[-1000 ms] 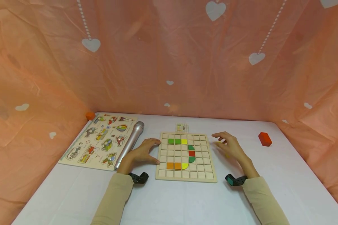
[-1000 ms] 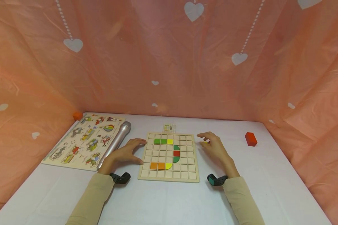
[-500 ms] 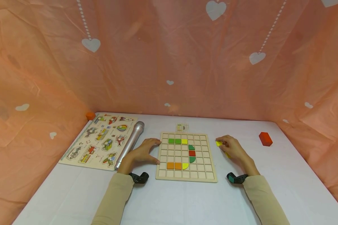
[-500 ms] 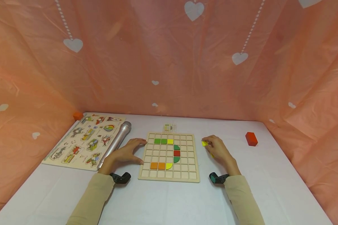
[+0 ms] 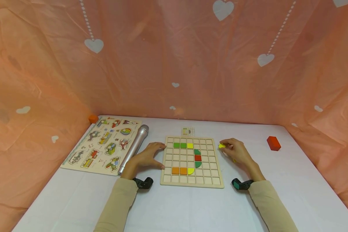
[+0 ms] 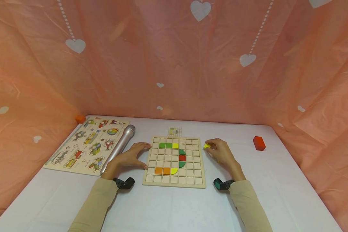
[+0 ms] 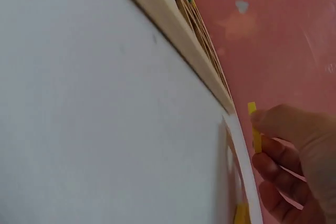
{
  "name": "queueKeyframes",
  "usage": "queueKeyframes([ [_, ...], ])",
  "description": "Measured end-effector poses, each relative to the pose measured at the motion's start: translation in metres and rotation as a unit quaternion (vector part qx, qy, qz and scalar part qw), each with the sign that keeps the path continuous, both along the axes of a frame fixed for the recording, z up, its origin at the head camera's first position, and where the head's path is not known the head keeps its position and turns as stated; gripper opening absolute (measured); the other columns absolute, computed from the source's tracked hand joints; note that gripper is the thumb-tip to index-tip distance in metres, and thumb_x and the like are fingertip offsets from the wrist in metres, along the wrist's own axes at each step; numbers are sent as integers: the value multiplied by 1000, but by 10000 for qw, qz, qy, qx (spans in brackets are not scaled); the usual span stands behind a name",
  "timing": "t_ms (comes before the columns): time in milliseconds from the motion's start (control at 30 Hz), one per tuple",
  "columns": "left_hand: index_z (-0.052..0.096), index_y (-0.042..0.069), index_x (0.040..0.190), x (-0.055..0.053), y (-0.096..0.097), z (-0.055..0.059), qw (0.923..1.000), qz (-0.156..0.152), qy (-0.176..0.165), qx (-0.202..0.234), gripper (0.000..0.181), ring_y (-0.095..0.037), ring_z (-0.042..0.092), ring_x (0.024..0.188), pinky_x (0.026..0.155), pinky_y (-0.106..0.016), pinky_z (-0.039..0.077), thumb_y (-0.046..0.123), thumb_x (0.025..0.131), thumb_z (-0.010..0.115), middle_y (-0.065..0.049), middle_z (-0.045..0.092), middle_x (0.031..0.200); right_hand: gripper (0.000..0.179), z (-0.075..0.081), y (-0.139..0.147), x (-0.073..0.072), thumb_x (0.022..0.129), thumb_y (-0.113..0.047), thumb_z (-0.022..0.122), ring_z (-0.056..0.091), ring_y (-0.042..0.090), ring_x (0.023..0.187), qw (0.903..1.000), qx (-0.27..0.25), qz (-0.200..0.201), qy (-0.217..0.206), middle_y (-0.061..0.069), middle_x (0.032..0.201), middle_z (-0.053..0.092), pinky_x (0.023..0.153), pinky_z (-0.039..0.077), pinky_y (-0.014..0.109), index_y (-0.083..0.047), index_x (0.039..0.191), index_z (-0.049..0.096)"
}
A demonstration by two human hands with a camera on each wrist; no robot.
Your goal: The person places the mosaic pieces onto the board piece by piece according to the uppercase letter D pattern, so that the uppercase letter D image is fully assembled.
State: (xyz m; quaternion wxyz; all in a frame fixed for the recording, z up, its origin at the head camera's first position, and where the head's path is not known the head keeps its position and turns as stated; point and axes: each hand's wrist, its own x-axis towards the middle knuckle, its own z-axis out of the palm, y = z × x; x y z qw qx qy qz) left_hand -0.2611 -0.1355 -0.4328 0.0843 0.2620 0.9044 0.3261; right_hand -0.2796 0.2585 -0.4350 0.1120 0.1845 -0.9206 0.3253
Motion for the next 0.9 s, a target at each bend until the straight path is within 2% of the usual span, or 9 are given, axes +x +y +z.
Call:
queueKeyframes([
  [200,43,5,137,0,-1,0,10000,14,-17,-10,89,-35,24,135,113,-50,19,31,63,84,-15,36,144,24,7,-35,5,81,-10,71,60,20,88,9989,-300,345,81,8,100,66,71,52,31,-4,104,68],
  [367,42,5,137,-1,-1,0,10000,-8,-25,9,89,-35,25,135,113,-51,19,32,63,84,-15,36,144,23,11,-70,14,81,-8,70,61,21,87,9935,-457,1030,179,8,99,66,69,54,28,-2,103,68],
  [567,43,5,137,-1,-1,-1,9999,35,-128,63,88,-34,23,136,113,-50,20,30,63,84,-14,35,145,21,11,-113,30,80,-7,72,62,20,86,9843,-461,1678,299,6,97,66,69,56,34,-3,100,69],
  [767,43,7,137,-1,-1,-1,9999,48,-135,7,88,-33,23,137,113,-50,20,31,64,84,-13,35,146,16,3,-141,38,82,-7,70,62,16,86,9753,-522,2146,2,4,97,65,74,55,24,-4,98,68],
  [900,42,8,138,-1,-1,-1,9998,45,-167,-39,87,-31,22,137,113,-49,20,31,64,84,-11,34,146,15,-3,-149,38,80,-10,72,61,15,87,9739,-488,2212,153,2,94,67,75,54,23,-6,95,70],
])
